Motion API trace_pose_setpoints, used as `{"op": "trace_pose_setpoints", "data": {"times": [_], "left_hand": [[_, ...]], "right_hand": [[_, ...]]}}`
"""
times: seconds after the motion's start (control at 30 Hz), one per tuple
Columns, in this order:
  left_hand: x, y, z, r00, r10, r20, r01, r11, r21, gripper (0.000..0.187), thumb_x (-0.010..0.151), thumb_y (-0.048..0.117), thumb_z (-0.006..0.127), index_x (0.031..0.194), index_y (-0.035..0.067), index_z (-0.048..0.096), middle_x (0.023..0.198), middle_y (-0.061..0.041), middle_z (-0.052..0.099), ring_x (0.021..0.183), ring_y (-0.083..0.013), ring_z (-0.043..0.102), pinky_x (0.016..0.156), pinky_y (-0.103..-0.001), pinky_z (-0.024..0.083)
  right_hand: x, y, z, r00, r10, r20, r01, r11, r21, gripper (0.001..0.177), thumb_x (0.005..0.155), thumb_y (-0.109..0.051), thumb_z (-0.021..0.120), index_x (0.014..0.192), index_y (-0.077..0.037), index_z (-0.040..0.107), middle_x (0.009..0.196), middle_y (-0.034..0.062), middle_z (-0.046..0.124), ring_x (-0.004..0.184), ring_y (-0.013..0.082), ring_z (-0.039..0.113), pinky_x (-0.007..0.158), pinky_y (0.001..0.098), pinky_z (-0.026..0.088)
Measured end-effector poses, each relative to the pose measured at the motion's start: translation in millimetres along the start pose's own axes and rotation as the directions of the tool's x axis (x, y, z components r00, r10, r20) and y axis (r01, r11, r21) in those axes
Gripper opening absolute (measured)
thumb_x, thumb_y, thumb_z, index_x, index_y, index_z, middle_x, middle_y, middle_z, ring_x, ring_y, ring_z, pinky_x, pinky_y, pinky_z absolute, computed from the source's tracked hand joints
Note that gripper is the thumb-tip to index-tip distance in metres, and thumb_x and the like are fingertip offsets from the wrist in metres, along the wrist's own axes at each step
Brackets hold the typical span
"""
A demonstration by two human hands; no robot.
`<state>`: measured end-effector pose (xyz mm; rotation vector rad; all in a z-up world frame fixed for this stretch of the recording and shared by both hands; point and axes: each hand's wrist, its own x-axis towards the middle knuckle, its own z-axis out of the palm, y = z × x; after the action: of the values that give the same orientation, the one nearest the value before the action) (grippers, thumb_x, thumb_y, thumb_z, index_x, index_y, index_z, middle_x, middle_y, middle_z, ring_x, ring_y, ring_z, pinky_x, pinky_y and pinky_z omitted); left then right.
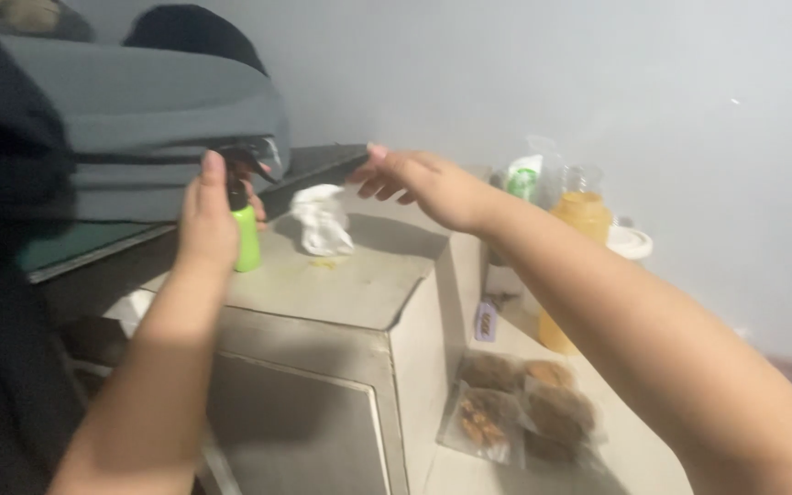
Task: Organizing items on a surface, filling a spray bottle with liquid, and wiping the surface with a tissue.
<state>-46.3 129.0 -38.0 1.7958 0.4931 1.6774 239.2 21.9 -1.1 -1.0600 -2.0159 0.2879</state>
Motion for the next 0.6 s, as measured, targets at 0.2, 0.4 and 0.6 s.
{"op": "trace_pose_setpoints", "data": {"times": [0.2,0.4,0.6], "left_hand": [[-24.7,69.8,54.7,0.958,0.224,0.18,-0.24,0.968,0.071,0.066,0.109,0.065,0.036,0.111,0.007,0.068,0.081,-0.001,0.058,0.069,-0.0108,0.059,0.063,-0.028,0.053],[-76.5,150.6,152.8,0.948,0.079,0.309,-0.036,0.989,-0.141,0.066,0.101,0.068,0.038,0.106,0.009,0.068,0.078,0.0,0.059,0.064,-0.0107,0.06,0.059,-0.029,0.054],[-133.9,155.4,239.8,0.846,0.052,0.531,0.133,0.943,-0.305,0.064,0.104,0.068,0.041,0.118,0.009,0.063,0.091,-0.001,0.056,0.08,-0.0115,0.062,0.074,-0.032,0.057]], "right_hand": [[-66.8,-17.4,-23.8,0.997,0.014,0.069,-0.025,0.987,0.16,0.092,0.093,-0.077,0.015,0.152,-0.016,0.051,0.144,0.0146,0.064,0.133,0.029,0.06,0.11,0.0439,0.047],[-150.9,-23.5,-59.3,0.983,0.128,0.132,-0.171,0.9,0.401,0.092,0.093,-0.075,0.02,0.154,-0.013,0.05,0.147,0.014,0.062,0.132,0.0276,0.058,0.111,0.046,0.043],[-254.8,17.2,-116.4,0.944,0.285,0.166,-0.33,0.805,0.493,0.09,0.1,-0.071,0.023,0.151,-0.004,0.054,0.129,0.0149,0.069,0.112,0.0236,0.066,0.099,0.0424,0.054]]}}
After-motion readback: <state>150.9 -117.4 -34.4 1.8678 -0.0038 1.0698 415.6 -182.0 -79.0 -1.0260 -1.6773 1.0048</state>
